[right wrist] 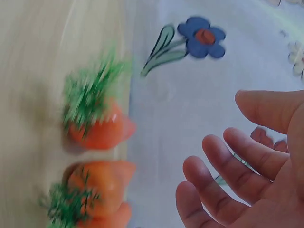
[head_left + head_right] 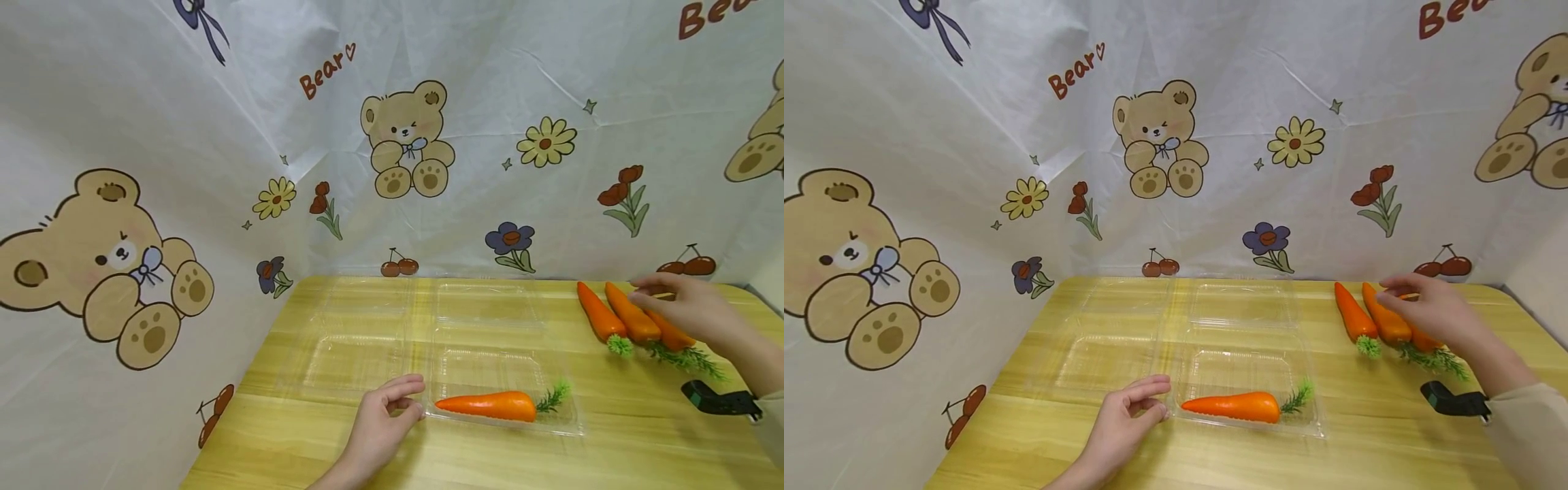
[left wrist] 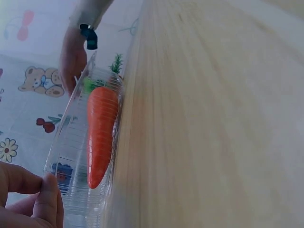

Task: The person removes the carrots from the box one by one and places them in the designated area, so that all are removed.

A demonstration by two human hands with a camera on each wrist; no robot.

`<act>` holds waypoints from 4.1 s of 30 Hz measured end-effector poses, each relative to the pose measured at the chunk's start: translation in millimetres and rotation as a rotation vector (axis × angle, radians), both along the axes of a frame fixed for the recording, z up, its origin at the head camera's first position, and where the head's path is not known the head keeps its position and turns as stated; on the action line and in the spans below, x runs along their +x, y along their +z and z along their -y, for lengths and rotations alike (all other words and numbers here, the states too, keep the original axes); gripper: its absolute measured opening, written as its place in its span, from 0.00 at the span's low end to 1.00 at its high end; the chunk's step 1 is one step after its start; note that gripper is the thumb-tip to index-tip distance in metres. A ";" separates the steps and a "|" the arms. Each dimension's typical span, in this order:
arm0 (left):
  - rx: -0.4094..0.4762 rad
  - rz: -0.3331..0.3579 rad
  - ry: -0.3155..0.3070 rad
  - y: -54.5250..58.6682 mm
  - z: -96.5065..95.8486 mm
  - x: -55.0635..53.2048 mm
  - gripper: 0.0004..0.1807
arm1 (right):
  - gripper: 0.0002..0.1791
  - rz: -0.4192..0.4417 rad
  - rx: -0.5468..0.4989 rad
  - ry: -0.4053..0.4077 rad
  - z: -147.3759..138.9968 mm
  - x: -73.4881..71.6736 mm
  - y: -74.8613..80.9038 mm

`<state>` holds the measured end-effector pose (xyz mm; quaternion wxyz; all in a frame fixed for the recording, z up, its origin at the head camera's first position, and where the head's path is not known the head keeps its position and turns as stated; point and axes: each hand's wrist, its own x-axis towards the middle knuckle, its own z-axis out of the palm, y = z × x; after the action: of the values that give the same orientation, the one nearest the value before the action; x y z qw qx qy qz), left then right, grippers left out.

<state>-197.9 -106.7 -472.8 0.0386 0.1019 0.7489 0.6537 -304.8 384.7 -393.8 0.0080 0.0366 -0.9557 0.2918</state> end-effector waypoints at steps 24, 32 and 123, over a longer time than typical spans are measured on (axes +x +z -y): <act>0.005 -0.002 0.007 -1.9 -1.7 -0.7 0.18 | 0.20 0.017 -0.271 0.369 72.2 19.7 23.0; 0.004 0.001 0.006 -2.8 -2.3 -0.4 0.18 | 0.17 0.039 -0.351 0.513 89.9 18.1 26.0; 0.017 0.006 0.020 -1.5 -3.2 -0.3 0.20 | 0.26 0.601 -0.427 0.957 188.9 -13.2 -53.6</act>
<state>-198.1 -103.5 -474.3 0.0334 0.0930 0.7442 0.6606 -318.0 195.8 -447.4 -0.3875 0.3762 -0.7136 0.4461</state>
